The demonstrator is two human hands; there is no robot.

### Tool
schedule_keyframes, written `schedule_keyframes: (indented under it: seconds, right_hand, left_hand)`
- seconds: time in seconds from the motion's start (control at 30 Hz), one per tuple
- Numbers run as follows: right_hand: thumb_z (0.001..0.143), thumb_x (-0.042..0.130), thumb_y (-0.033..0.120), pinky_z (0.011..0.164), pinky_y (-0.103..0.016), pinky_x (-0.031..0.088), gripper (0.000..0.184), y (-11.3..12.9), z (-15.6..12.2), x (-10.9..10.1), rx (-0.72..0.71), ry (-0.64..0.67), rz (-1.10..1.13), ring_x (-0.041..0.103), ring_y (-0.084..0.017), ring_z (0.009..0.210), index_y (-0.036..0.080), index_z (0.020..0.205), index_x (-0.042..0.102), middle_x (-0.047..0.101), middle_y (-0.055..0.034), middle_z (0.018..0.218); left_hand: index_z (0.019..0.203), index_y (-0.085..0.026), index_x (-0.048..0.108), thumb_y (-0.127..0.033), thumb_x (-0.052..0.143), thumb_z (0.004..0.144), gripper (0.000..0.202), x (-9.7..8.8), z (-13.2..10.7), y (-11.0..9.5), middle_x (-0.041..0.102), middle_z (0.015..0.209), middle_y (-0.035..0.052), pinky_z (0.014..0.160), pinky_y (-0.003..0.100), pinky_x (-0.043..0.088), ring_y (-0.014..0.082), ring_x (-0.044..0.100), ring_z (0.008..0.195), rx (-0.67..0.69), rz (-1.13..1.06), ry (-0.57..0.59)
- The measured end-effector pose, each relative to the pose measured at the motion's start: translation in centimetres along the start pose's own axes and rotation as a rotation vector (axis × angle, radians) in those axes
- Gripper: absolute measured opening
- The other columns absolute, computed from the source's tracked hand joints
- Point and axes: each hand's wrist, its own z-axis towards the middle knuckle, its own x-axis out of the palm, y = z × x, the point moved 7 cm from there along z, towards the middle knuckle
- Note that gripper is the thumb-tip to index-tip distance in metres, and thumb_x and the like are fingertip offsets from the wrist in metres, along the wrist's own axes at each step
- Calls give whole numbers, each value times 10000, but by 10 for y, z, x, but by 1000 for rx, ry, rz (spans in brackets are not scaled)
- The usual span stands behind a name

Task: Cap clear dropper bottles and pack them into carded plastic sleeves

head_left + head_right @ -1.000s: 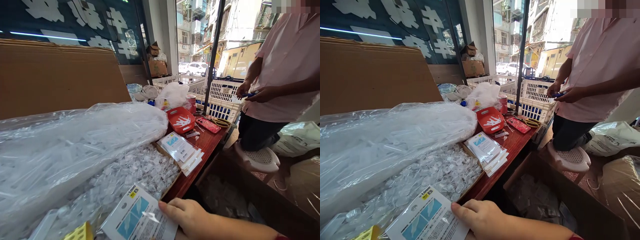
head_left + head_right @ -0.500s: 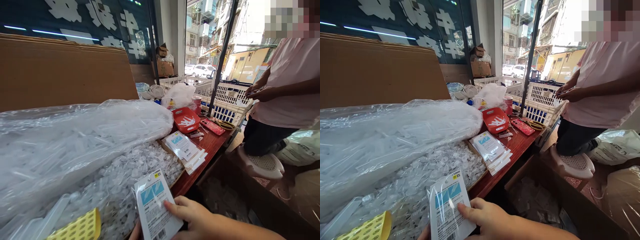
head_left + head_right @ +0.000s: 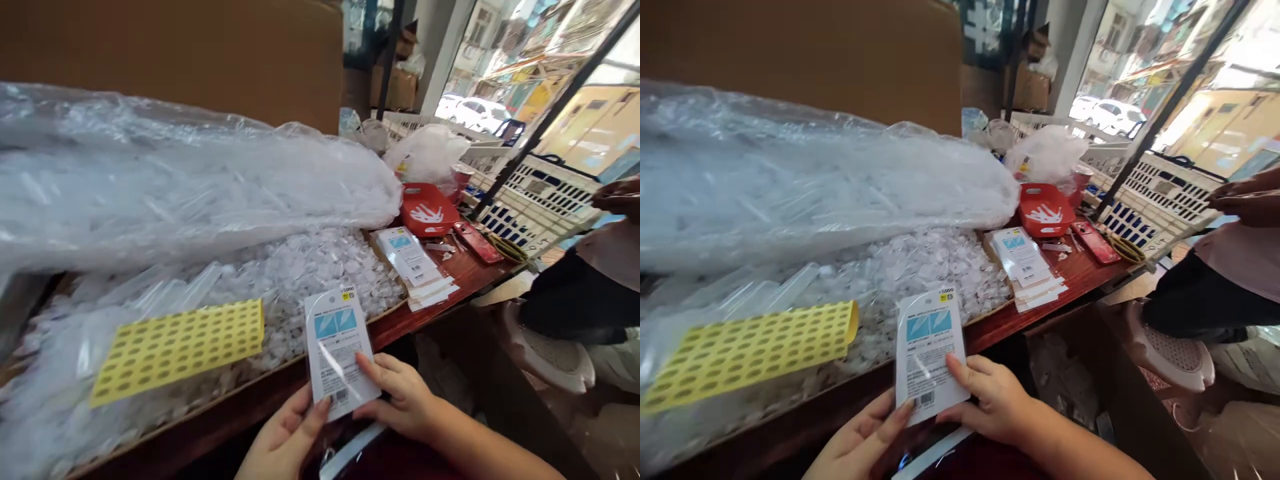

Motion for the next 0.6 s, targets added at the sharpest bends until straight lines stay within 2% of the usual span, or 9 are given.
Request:
schedule_keyframes:
  seconds: [0.03,0.1,0.2,0.27,0.37,0.43,0.6]
  right_hand:
    - [913,564,404,798,-224,547,715,0,1,-1,17,25,4,653,-160,951,322,1511,182,614,-81,1118]
    - [933,537,373,786,-238,558,661,-1,2,-2,46,71,11,659,-166,934,332,1504,207,621,-82,1104]
    - [963,484,342,707,-220,570,607,-3,1,1,56,129,-29,668,-144,794,346,1502,206,658,-47,974]
    - [967,468,350,713,-243,579,632,-4,0,2,82,136,-61,677,-158,811,324,1515,154,669,-58,999]
    - [908,550,444,802,-328,581,816,-5,1,3,136,158,-136,655,-230,1010,271,1529,50,613,-127,1186]
    - [866,603,472,813,-345,580,893,-3,3,5,146,183,-190,639,-249,1046,272,1529,41,582,-142,1211]
    - [905,548,464,773,-303,586,789,2,9,4,114,156,-240,650,-207,939,285,1527,97,580,-110,1094]
  left_hand:
    - [1081,-216,737,-325,802,707,395,2,-1,-3,762,1095,77,967,375,503,303,647,1116,48,-6,21]
    - [1101,-221,730,-328,794,718,403,1,-3,-4,752,1119,79,880,322,542,283,666,1081,63,32,40]
    - [1118,-257,721,-368,799,704,436,-4,-5,-5,746,1139,63,780,250,556,250,684,1041,73,90,26]
    - [1114,-269,722,-392,797,698,441,-7,-6,-7,753,1122,57,770,239,555,240,691,1023,85,100,12]
    - [1088,-263,737,-405,801,686,432,-9,-5,-7,772,1064,58,766,244,557,239,700,989,90,128,5]
    - [1084,-258,739,-411,800,684,433,-8,-3,-7,775,1055,61,773,258,560,243,701,979,98,153,19]
    - [1101,-255,730,-423,770,718,421,-6,0,-5,762,1095,59,795,276,560,239,702,968,103,170,43]
